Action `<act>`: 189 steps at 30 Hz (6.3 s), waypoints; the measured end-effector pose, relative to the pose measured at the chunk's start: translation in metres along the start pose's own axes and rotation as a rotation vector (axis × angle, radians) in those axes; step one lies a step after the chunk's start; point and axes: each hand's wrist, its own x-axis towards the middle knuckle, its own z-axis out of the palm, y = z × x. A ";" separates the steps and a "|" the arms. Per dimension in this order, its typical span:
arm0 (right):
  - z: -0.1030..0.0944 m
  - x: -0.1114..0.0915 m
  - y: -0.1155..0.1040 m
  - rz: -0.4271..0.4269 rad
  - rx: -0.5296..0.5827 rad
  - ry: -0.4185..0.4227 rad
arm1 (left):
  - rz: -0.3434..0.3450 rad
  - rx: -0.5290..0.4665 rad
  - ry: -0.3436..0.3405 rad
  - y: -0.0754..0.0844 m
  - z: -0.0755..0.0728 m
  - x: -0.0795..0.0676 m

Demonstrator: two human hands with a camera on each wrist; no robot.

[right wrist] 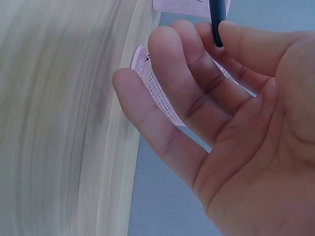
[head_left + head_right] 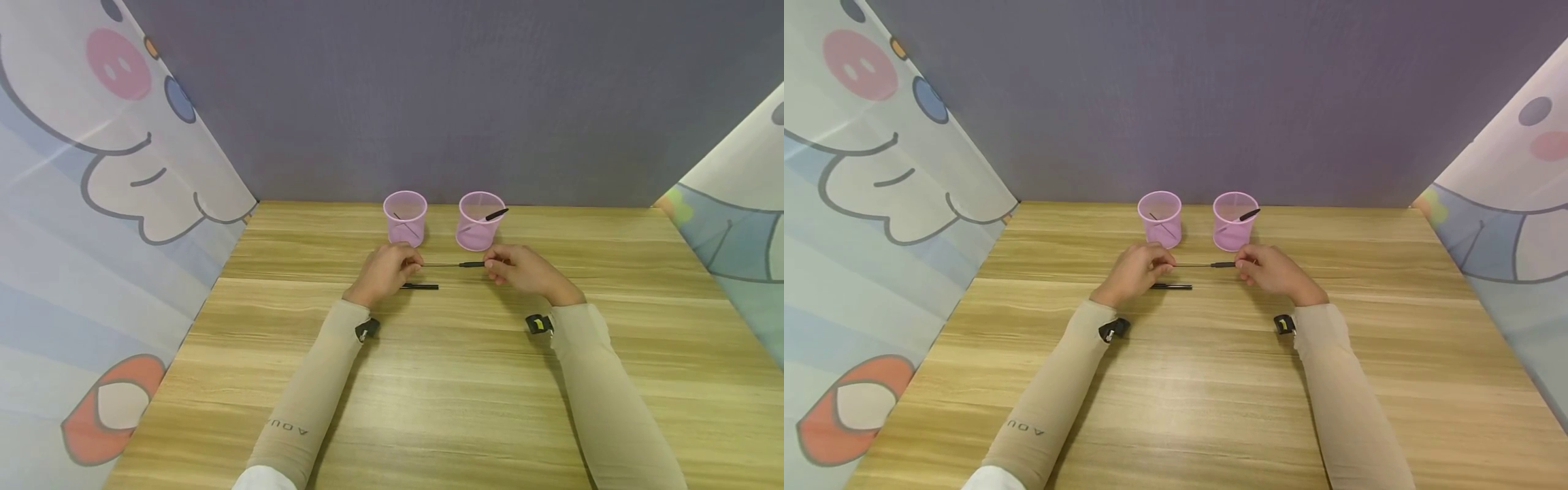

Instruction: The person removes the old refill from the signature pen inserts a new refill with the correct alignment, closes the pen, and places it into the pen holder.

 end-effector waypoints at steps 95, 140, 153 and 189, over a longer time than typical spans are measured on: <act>-0.008 -0.002 0.005 0.043 -0.010 0.009 | -0.184 0.098 -0.098 -0.021 -0.008 -0.004; -0.009 -0.004 0.000 0.040 0.000 0.012 | -0.266 0.076 -0.161 -0.026 -0.012 -0.008; -0.008 -0.003 0.005 0.032 -0.003 0.010 | -0.270 0.073 -0.167 -0.028 -0.010 -0.009; -0.005 -0.002 0.003 0.014 0.023 0.021 | -0.220 0.084 0.044 -0.026 -0.019 -0.004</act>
